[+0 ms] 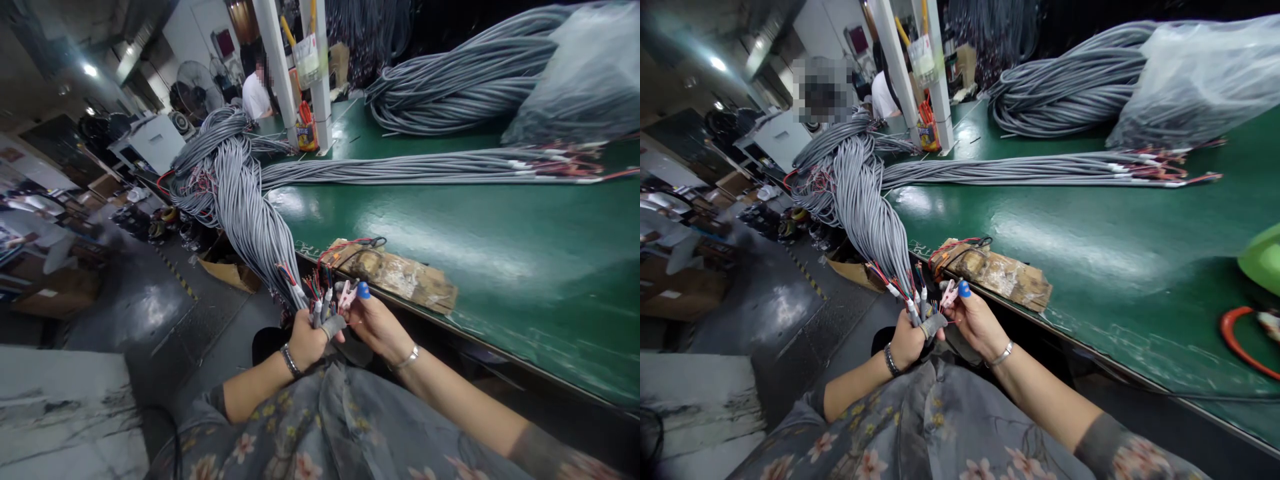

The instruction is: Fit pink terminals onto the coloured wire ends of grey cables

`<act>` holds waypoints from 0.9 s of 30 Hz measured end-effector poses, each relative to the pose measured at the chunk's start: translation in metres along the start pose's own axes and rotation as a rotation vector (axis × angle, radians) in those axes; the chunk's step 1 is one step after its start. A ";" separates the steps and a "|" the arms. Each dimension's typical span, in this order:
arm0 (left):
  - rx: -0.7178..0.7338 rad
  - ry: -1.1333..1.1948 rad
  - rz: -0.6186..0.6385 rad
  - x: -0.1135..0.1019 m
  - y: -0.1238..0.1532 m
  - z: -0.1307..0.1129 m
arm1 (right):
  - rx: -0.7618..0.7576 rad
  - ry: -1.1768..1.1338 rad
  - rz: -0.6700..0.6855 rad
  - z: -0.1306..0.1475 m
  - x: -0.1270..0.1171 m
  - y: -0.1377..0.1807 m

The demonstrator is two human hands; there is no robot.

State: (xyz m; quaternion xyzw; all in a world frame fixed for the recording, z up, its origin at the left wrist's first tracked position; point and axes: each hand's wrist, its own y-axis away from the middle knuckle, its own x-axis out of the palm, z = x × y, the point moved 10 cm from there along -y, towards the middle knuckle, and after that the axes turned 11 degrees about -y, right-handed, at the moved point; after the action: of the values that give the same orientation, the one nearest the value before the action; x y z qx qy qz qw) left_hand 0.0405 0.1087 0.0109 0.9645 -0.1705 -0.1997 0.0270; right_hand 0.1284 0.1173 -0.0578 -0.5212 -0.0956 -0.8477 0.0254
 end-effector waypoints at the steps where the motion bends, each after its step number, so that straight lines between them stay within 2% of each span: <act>1: 0.001 0.005 -0.001 0.000 0.000 0.001 | 0.002 -0.013 -0.005 0.000 0.000 0.001; 8: 0.027 0.026 -0.031 -0.007 0.007 0.001 | 0.088 -0.049 -0.030 0.002 0.006 0.007; 15: 0.042 0.034 -0.113 -0.016 0.010 0.006 | -0.035 0.018 -0.126 0.020 0.003 0.010; 21: 0.053 0.025 -0.111 -0.013 0.009 0.000 | -0.039 0.136 -0.122 0.021 0.008 0.014; 27: 0.014 0.063 -0.098 -0.012 0.008 0.001 | -0.035 0.180 -0.166 0.023 0.003 0.016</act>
State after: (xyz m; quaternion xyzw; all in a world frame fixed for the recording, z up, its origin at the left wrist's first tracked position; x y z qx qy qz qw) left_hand 0.0275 0.1051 0.0157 0.9777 -0.1235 -0.1692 0.0158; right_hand 0.1492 0.1058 -0.0430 -0.4334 -0.1207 -0.8919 -0.0454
